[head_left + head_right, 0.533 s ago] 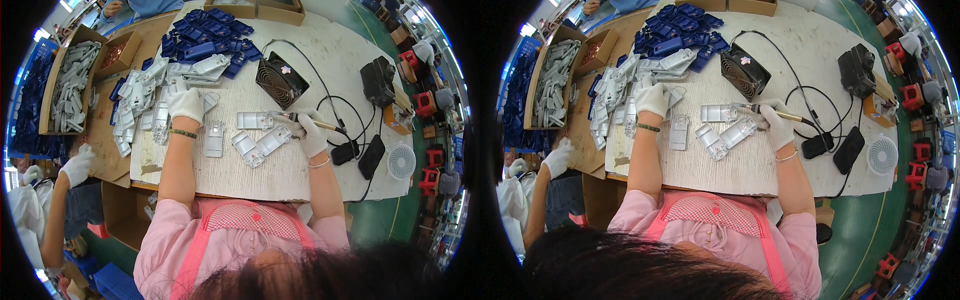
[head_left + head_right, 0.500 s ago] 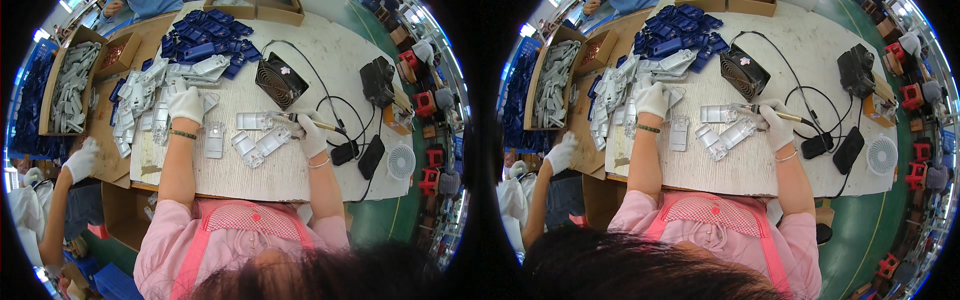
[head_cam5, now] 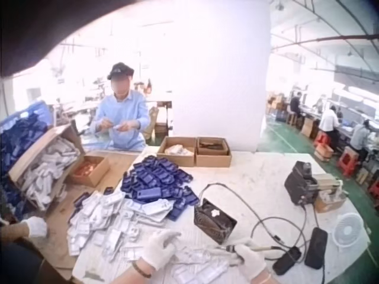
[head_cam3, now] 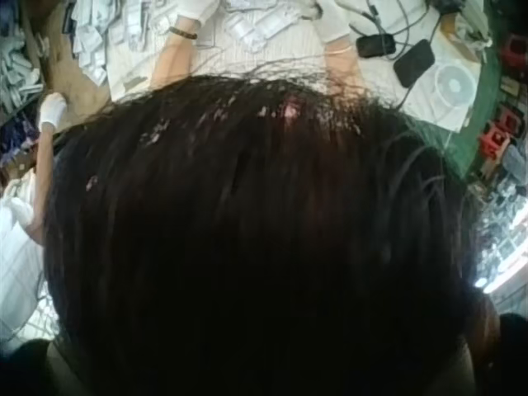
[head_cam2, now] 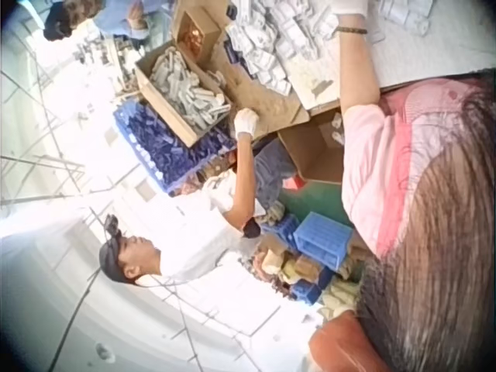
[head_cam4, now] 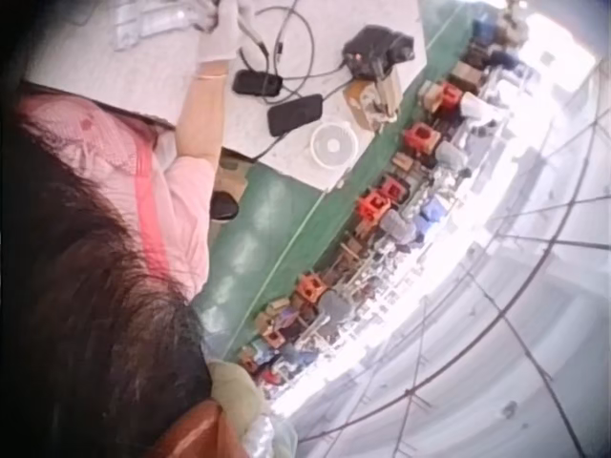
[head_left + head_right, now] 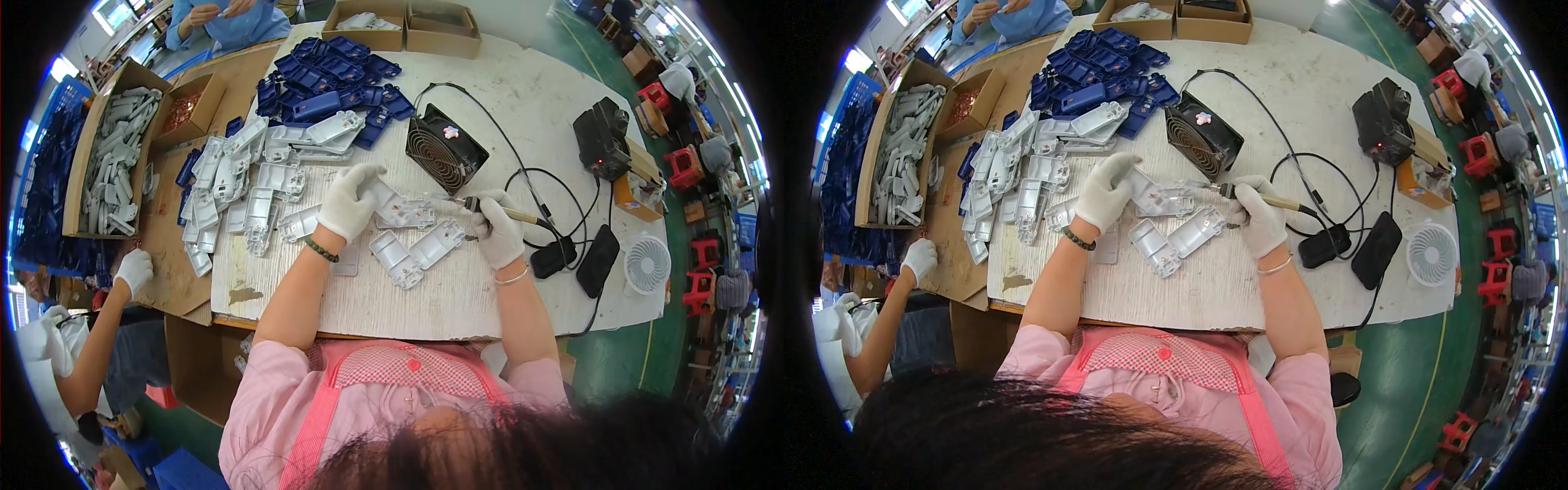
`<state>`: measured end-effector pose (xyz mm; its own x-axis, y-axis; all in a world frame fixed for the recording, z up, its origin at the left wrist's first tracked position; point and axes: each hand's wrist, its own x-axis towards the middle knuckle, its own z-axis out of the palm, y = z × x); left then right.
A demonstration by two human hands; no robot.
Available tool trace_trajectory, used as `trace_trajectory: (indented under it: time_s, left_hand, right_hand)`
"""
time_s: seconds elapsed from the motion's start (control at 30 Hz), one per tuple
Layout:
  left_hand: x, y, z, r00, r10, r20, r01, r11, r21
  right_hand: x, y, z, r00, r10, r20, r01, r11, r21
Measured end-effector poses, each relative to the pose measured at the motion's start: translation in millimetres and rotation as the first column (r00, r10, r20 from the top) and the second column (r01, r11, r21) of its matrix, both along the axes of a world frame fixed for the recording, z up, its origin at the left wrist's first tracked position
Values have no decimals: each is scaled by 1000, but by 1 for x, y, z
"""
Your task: The person puts on gloves, picks up a soldering iron, and processes plastic casing components one at a time using the soldering iron.
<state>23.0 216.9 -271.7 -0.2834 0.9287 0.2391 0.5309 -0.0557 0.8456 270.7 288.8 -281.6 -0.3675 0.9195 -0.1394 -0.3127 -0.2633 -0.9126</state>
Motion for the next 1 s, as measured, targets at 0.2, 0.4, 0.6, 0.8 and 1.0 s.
trace_trajectory:
  time_s: [0.2, 0.4, 0.6, 0.8, 1.0]
  left_hand:
    - [7, -1, -4, 990, 14, -140, -38, 985, -170]
    - [9, -1, -3, 987, 11, -159, -35, 988, -152]
    - [9, -1, -2, 982, 18, -188, -49, 986, -159]
    - [8, -1, -2, 983, 7, -183, -41, 982, -183]
    - [8, -1, -2, 982, 5, -187, -40, 982, -185]
  right_hand:
    - [-3, -1, 1, 998, 60, 34, -62, 997, 52]
    - [-7, -5, 10, 968, 60, 243, -86, 991, 98]
    - [-7, -4, 8, 957, 78, 280, -119, 984, 135]
    - [-8, -4, 7, 958, 97, 269, -143, 977, 156]
    - [-9, -5, 8, 956, 76, 285, -134, 972, 191]
